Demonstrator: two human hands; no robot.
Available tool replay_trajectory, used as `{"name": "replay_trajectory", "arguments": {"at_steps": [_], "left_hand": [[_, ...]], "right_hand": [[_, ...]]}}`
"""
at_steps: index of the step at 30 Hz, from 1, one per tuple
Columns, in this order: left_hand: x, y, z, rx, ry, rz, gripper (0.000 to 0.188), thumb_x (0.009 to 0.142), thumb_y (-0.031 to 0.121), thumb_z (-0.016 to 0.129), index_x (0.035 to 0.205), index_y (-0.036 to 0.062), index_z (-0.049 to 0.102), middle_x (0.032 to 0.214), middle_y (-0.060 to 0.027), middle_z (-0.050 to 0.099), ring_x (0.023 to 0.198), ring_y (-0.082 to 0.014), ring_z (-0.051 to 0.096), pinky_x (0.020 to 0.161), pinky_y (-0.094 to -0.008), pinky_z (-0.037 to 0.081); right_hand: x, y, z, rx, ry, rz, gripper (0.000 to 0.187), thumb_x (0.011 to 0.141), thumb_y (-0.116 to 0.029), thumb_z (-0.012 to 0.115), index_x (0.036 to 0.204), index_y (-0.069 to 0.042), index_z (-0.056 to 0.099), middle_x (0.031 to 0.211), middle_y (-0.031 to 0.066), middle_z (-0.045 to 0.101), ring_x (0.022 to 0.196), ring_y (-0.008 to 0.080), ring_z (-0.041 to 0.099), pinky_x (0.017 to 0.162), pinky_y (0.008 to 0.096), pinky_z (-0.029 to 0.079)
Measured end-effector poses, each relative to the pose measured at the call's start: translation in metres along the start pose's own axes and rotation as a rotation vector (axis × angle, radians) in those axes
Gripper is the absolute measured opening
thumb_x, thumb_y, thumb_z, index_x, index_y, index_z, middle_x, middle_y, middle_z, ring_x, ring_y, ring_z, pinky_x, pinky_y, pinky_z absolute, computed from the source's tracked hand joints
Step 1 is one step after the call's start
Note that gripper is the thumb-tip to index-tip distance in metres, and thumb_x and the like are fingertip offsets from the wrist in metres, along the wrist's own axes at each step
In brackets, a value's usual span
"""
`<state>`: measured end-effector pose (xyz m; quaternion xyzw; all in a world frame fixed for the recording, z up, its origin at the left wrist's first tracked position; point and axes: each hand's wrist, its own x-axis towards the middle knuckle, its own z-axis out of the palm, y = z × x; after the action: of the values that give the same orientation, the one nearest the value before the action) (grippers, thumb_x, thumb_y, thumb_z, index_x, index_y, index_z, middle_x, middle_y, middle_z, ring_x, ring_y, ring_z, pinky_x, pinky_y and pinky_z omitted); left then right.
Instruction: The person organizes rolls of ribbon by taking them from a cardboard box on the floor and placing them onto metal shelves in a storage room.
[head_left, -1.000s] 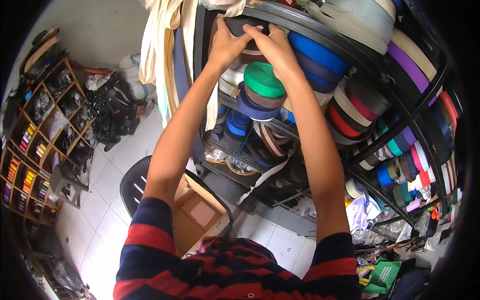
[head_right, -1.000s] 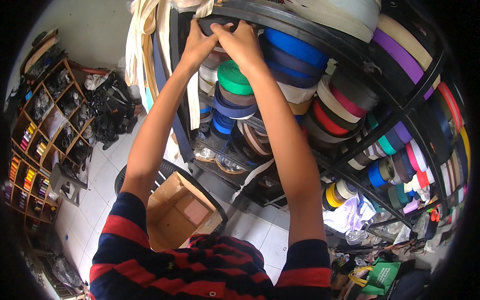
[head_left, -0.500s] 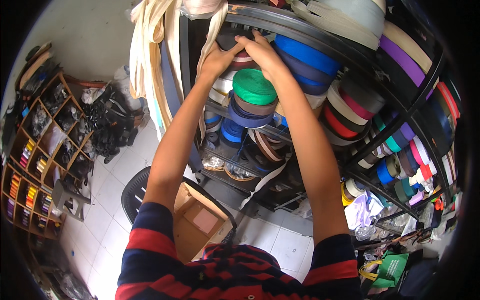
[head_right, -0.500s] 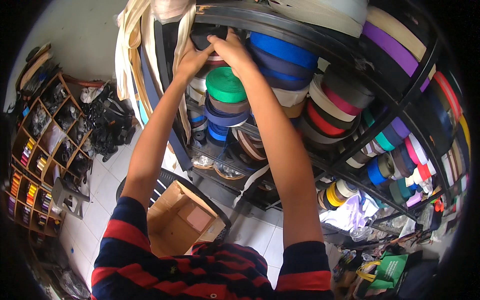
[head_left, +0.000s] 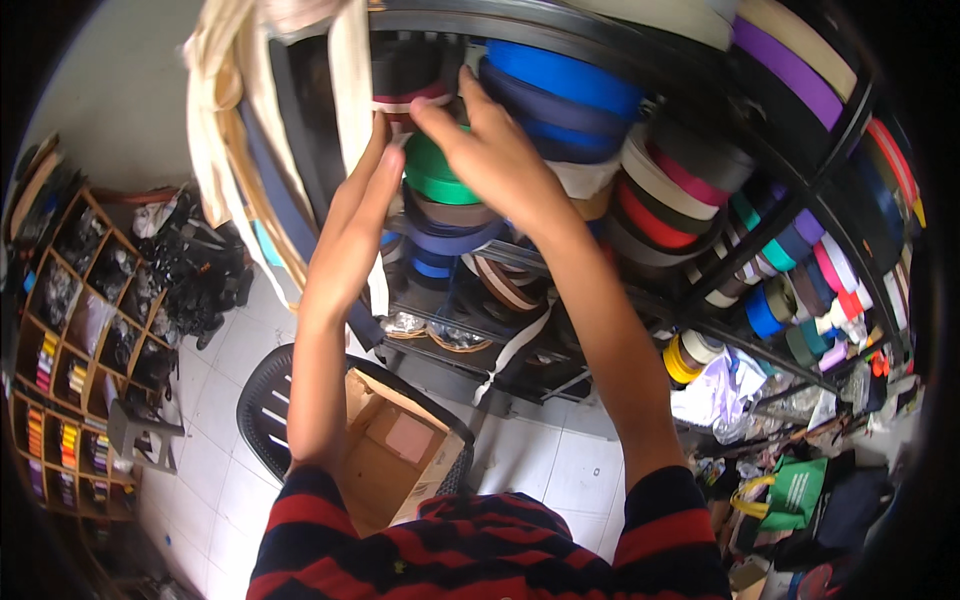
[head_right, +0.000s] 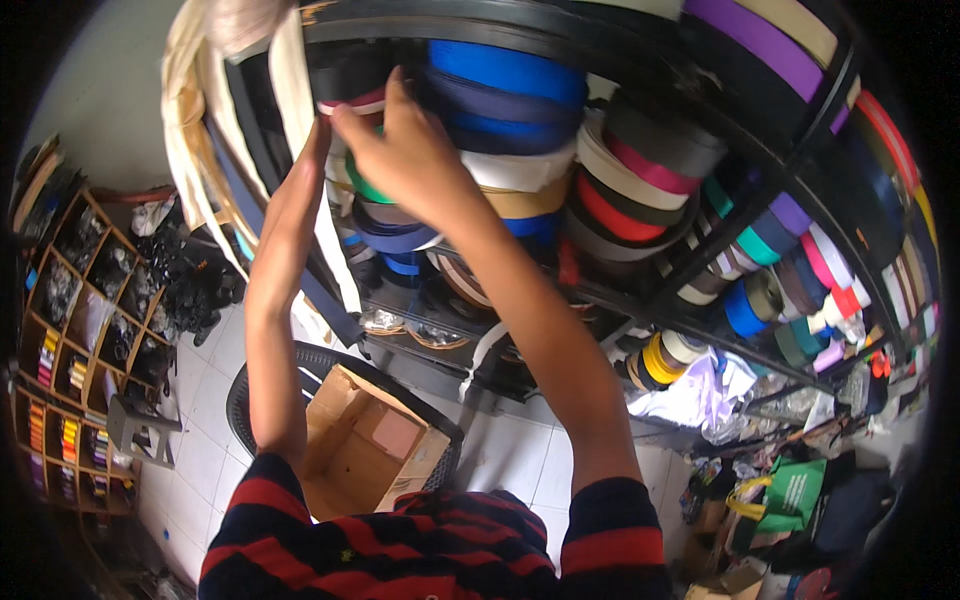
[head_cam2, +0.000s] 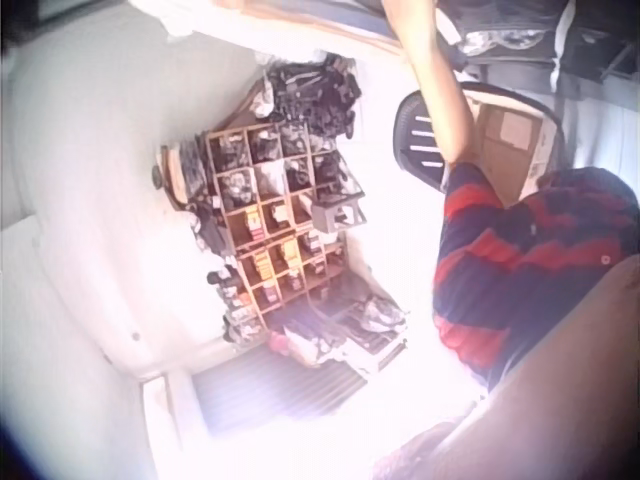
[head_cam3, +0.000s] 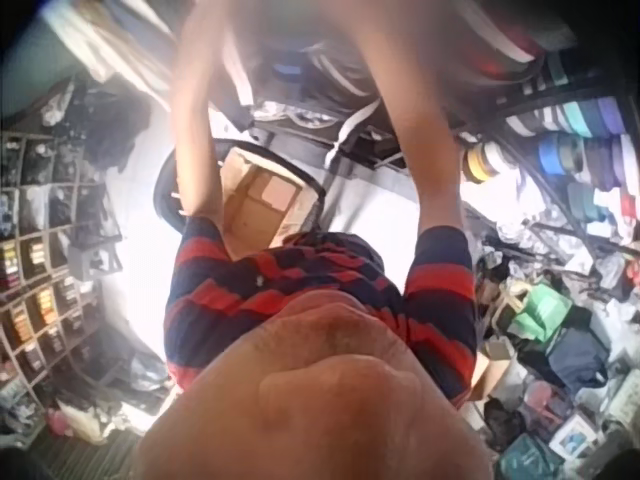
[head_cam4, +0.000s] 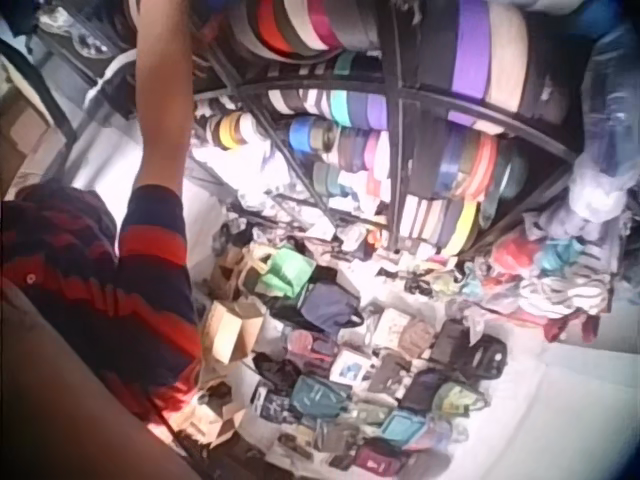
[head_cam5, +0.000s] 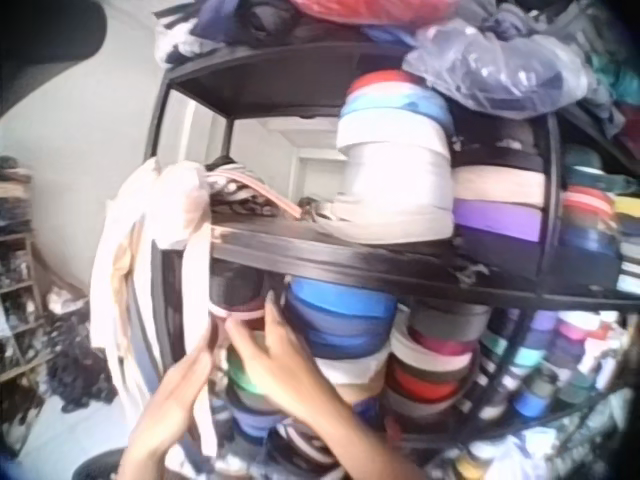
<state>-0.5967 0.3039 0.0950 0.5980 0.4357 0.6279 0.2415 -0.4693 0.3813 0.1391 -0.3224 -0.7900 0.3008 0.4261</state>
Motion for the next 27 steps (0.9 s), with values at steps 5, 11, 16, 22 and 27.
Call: {"name": "replay_trajectory", "arguments": {"at_steps": [5, 11, 16, 22, 27], "left_hand": [[-0.060, 0.017, 0.029, -0.017, -0.136, 0.064, 0.071, 0.094, 0.046, 0.042, 0.139, -0.0080, 0.031, 0.142, -0.0239, 0.036, 0.134, -0.0303, 0.034, 0.111, -0.0387, 0.023], [-0.144, -0.025, 0.109, -0.263, -0.433, -0.096, 0.055, 0.095, 0.039, 0.047, 0.125, -0.0072, 0.049, 0.122, -0.0207, 0.056, 0.116, -0.0284, 0.053, 0.103, -0.0401, 0.037], [-0.231, -0.023, 0.222, -0.290, -0.780, -0.415, 0.043, 0.096, 0.030, 0.049, 0.120, -0.0051, 0.053, 0.110, -0.0162, 0.062, 0.101, -0.0230, 0.060, 0.094, -0.0363, 0.044], [-0.318, 0.019, 0.338, -0.323, -1.267, -0.513, 0.031, 0.097, 0.017, 0.046, 0.116, -0.0042, 0.055, 0.109, -0.0161, 0.063, 0.102, -0.0227, 0.061, 0.089, -0.0327, 0.046], [-0.394, 0.058, 0.436, -0.330, -1.723, -0.254, 0.029, 0.096, 0.015, 0.045, 0.117, -0.0029, 0.055, 0.112, -0.0138, 0.062, 0.105, -0.0207, 0.059, 0.090, -0.0320, 0.044]], "right_hand": [[-0.098, 0.012, -0.037, 0.046, -0.013, -0.276, 0.068, 0.090, -0.027, 0.061, 0.141, 0.004, 0.029, 0.140, 0.0223, 0.041, 0.126, 0.0226, 0.045, 0.097, 0.0336, 0.042], [-0.264, 0.071, -0.103, 0.043, -0.136, 0.201, 0.050, 0.093, -0.027, 0.056, 0.132, 0.001, 0.043, 0.123, 0.0207, 0.053, 0.112, 0.0298, 0.056, 0.091, 0.0363, 0.045], [-0.456, 0.107, -0.135, 0.028, 0.135, 0.593, 0.043, 0.092, -0.032, 0.055, 0.121, -0.001, 0.052, 0.109, 0.0211, 0.061, 0.099, 0.0306, 0.061, 0.086, 0.0390, 0.046], [-0.652, 0.071, -0.146, 0.100, 0.805, 1.044, 0.038, 0.092, -0.033, 0.055, 0.115, -0.002, 0.058, 0.110, 0.0183, 0.063, 0.099, 0.0323, 0.062, 0.089, 0.0367, 0.048], [-0.763, 0.030, -0.139, -0.050, 1.106, 1.190, 0.035, 0.089, -0.031, 0.058, 0.111, -0.003, 0.060, 0.105, 0.0184, 0.065, 0.096, 0.0348, 0.063, 0.086, 0.0403, 0.049]]}}
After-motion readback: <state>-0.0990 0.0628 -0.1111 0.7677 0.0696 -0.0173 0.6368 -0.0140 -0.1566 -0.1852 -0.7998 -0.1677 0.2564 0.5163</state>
